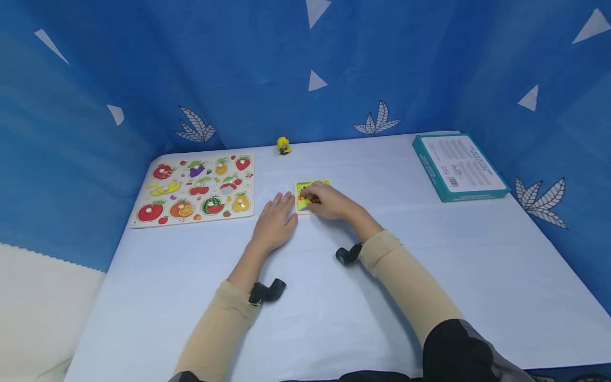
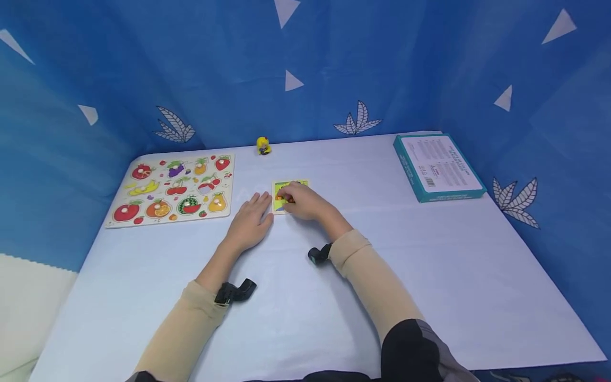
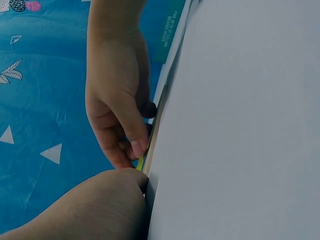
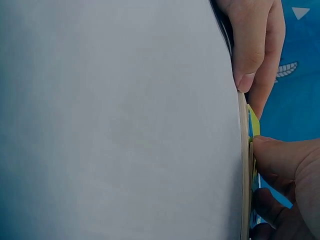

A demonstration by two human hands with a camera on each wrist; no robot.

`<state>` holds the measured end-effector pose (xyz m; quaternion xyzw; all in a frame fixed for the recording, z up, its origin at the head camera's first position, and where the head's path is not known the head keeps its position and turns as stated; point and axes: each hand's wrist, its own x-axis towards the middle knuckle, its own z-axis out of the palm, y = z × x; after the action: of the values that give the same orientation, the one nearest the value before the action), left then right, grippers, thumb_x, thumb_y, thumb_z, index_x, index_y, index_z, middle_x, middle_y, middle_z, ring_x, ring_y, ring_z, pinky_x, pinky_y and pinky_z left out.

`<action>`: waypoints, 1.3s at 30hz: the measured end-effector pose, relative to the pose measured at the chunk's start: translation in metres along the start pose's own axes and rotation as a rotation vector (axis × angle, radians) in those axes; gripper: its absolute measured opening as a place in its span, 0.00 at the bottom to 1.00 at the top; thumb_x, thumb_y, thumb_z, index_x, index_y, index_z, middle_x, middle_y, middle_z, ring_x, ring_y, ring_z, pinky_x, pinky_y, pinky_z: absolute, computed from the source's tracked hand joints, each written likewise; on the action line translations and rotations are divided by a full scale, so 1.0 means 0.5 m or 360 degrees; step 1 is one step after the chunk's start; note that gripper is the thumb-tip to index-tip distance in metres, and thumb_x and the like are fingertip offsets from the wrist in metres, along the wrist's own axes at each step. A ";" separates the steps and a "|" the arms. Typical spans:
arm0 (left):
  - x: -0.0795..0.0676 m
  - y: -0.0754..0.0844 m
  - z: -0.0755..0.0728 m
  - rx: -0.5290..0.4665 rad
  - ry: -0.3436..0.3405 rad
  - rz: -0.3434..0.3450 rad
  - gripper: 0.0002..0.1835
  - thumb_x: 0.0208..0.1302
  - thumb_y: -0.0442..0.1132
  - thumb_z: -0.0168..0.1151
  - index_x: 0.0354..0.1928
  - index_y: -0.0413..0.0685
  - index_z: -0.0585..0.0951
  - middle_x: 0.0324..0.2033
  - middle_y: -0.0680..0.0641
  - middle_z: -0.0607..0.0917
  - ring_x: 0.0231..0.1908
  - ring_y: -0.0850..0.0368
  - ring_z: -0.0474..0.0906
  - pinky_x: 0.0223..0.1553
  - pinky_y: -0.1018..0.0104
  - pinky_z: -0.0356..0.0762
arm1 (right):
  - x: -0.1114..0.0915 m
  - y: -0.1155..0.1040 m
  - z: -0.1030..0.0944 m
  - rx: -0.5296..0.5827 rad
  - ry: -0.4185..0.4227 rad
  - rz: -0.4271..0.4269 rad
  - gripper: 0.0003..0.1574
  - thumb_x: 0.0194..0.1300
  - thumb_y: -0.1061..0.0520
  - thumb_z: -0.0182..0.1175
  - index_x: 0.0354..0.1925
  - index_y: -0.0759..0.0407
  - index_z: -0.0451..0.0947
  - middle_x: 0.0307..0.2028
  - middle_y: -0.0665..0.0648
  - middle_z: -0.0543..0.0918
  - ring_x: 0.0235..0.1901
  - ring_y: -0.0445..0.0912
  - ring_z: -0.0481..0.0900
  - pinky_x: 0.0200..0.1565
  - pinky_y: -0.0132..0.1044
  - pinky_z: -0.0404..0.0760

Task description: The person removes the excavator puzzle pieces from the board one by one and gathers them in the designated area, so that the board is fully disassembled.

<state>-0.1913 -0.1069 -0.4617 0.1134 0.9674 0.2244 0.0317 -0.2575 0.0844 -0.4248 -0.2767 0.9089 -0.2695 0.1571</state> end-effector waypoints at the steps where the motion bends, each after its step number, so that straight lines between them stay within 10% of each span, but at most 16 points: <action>1: 0.005 0.003 0.001 0.0009 0.0000 0.0011 0.32 0.76 0.53 0.42 0.77 0.51 0.57 0.78 0.52 0.56 0.79 0.52 0.44 0.80 0.53 0.41 | -0.002 0.002 -0.005 -0.0002 0.0009 0.0006 0.22 0.71 0.58 0.58 0.62 0.55 0.74 0.45 0.54 0.75 0.45 0.47 0.71 0.52 0.40 0.74; 11: 0.026 0.030 -0.002 0.0033 0.0002 0.0055 0.32 0.76 0.53 0.43 0.77 0.51 0.58 0.78 0.53 0.56 0.79 0.53 0.45 0.79 0.54 0.42 | -0.018 0.019 -0.029 0.0063 0.0074 0.0061 0.20 0.70 0.58 0.60 0.59 0.55 0.73 0.46 0.55 0.75 0.46 0.48 0.72 0.54 0.43 0.75; 23: -0.025 0.016 0.037 0.0090 -0.0032 0.0016 0.32 0.75 0.54 0.44 0.76 0.52 0.60 0.77 0.54 0.58 0.79 0.55 0.46 0.79 0.54 0.44 | -0.048 0.022 0.039 0.0187 0.0088 0.0113 0.20 0.68 0.57 0.63 0.58 0.53 0.74 0.46 0.53 0.78 0.46 0.47 0.74 0.55 0.42 0.77; 39: -0.022 0.012 0.007 0.0079 0.0069 -0.0017 0.31 0.76 0.52 0.45 0.76 0.50 0.61 0.77 0.52 0.59 0.78 0.52 0.48 0.79 0.54 0.46 | -0.015 0.011 0.019 0.0222 0.0115 -0.0073 0.20 0.64 0.57 0.67 0.54 0.52 0.76 0.41 0.52 0.80 0.37 0.45 0.74 0.42 0.37 0.77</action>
<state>-0.1792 -0.1026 -0.4623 0.1040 0.9737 0.2026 0.0090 -0.2499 0.0887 -0.4348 -0.2758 0.8865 -0.3455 0.1368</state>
